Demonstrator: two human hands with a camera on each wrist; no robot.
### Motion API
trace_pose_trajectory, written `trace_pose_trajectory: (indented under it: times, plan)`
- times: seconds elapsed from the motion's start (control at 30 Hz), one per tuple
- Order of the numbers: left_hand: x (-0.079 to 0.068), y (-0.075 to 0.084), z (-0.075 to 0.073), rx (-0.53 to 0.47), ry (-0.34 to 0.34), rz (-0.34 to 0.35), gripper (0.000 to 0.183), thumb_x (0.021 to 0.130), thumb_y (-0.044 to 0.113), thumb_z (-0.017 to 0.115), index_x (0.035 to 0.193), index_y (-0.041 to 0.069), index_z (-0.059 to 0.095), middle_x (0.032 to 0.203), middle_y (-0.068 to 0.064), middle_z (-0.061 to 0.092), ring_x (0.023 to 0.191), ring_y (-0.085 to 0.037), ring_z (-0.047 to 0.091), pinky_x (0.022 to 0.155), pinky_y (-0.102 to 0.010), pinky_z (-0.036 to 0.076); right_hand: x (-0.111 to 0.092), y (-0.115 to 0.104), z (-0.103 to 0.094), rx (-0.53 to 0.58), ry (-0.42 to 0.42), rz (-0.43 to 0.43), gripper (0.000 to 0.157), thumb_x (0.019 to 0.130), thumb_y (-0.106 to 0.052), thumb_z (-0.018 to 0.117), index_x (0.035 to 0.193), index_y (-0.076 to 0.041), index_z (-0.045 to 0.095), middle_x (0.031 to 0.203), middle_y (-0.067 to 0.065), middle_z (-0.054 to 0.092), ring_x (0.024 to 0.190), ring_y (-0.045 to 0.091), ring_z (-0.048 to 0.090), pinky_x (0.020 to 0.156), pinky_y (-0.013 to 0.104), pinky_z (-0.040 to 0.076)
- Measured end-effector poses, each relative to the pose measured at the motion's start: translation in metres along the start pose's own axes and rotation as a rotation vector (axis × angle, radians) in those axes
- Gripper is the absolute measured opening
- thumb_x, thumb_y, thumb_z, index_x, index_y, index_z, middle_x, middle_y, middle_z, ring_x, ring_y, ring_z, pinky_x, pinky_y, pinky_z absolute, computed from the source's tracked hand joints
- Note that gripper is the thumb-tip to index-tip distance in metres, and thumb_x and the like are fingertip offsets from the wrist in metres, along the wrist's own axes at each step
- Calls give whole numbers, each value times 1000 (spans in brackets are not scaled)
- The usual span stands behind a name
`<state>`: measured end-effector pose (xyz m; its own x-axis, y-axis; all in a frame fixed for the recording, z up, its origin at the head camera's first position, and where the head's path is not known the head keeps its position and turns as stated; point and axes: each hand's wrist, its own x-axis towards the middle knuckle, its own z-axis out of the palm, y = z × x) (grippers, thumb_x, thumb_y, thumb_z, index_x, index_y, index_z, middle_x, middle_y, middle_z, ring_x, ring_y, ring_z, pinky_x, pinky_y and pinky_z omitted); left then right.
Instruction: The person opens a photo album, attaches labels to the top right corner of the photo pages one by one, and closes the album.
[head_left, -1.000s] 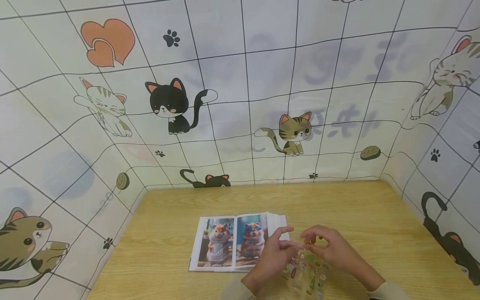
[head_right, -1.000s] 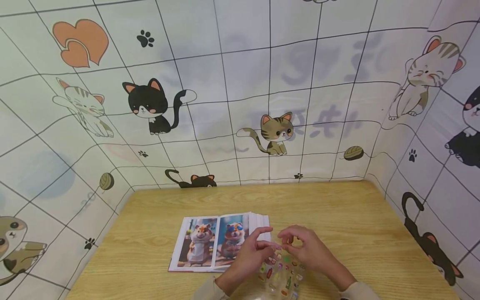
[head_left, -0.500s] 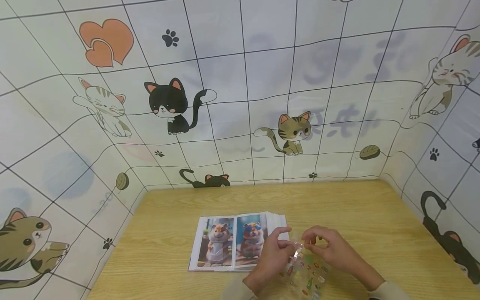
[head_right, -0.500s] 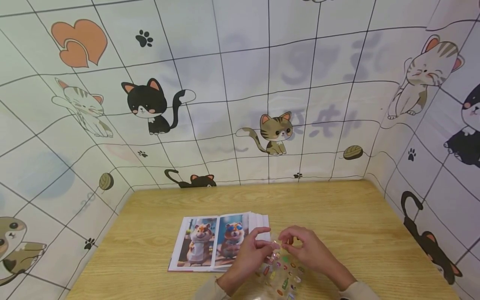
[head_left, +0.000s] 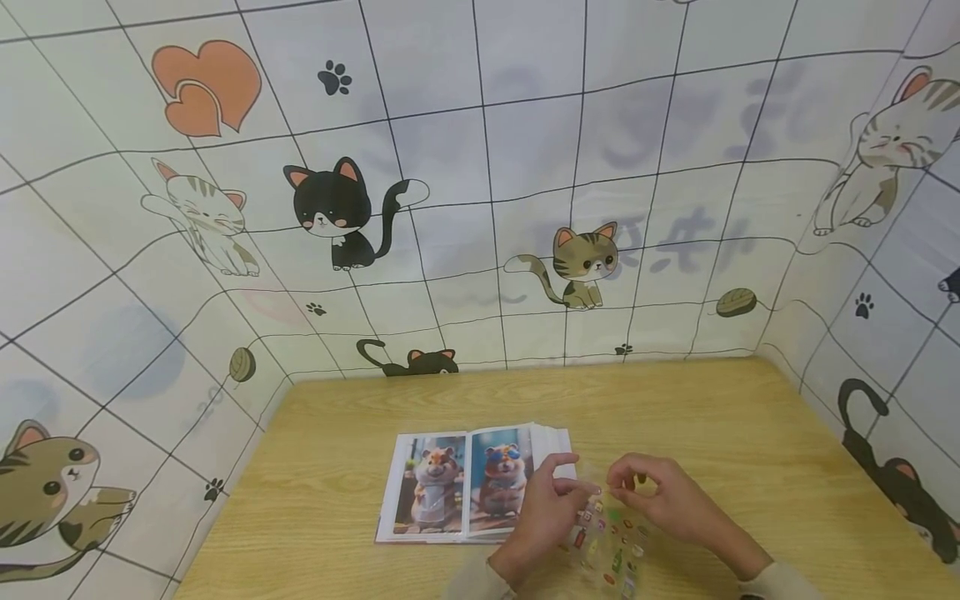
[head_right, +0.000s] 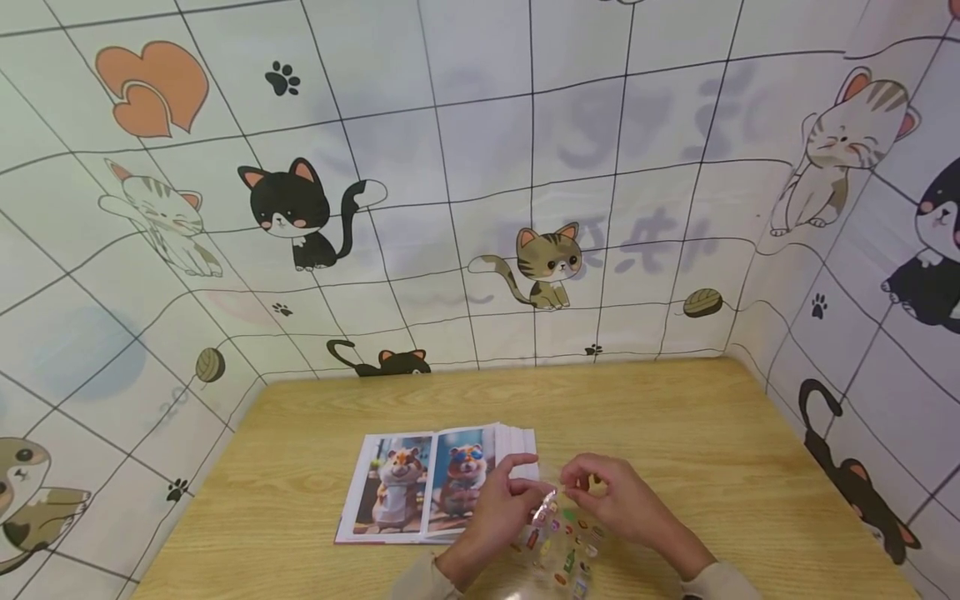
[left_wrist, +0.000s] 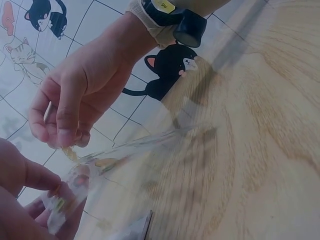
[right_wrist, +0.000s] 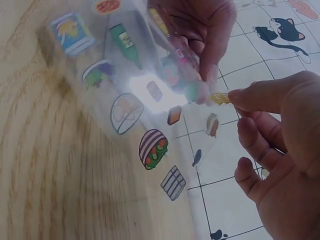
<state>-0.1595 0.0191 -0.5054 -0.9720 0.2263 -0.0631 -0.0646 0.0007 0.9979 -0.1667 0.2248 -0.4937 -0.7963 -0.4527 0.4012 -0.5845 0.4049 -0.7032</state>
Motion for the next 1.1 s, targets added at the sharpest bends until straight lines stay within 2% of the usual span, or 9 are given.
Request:
trace_pose_trajectory:
  times: [0.2,0.3,0.4,0.53,0.67,0.73,0.83,0.97,1.1]
  plan:
    - [0,1,2,46,33,20,45,89,1,62,133,1,49,89,-12,76,70,-18,72,50,-19,46,-1,-3,-6,-22,56,51,19,87,-7,74,93,-23,68,88,-10,68,74,5,56,67,25,44]
    - [1,0,2,68,43,24,46,89,2,63,133,2,49,90,-11,76,70,-18,72,47,-18,42,-2,-1,-7,-16,74,56,18,87,-6,74,94,-21,68,87,-11,67,73,5,56,65,25,45]
    - [2,-2,3,50,48,16,48,88,0,62,134,1,48,92,-12,76,72,-19,73,50,-19,47,-2,1,-8,-4,80,57,16,87,-5,74,94,-19,68,87,-12,66,72,6,55,64,25,45]
    - [3,-4,6,-31,46,0,51,86,-6,59,135,-1,46,97,-19,74,78,-23,73,61,-26,58,-2,4,-8,-9,90,63,14,88,-5,73,93,-16,68,86,-12,66,72,6,55,64,25,45]
    - [5,-8,9,-71,59,-14,58,84,-9,61,138,-1,43,100,-21,72,79,-21,72,64,-29,59,-2,7,-8,-28,104,116,12,88,-7,73,92,-17,68,85,-11,66,73,6,55,66,24,46]
    - [6,-10,11,-73,61,-20,63,81,-10,61,140,0,40,102,-20,71,79,-20,71,65,-27,57,-2,8,-9,-27,109,171,10,88,-9,73,92,-17,69,85,-11,66,73,6,56,66,24,47]
    - [6,-12,12,-44,50,-28,67,81,-7,61,143,2,37,106,-19,70,84,-19,69,68,-26,55,-2,13,-10,15,111,244,8,88,-9,72,94,-14,68,87,-7,67,74,8,59,67,24,50]
    - [6,-14,13,28,14,-36,67,84,-1,59,146,4,34,116,-18,68,95,-19,69,74,-26,55,-4,21,-11,140,102,301,9,91,-8,69,99,-5,67,93,6,68,80,10,63,70,24,54]
    - [5,-13,14,72,-51,-37,71,87,1,56,150,4,25,128,-20,61,110,-28,66,86,-34,56,-7,27,-9,254,87,373,16,93,-7,66,105,4,63,99,19,66,85,11,64,74,24,54]
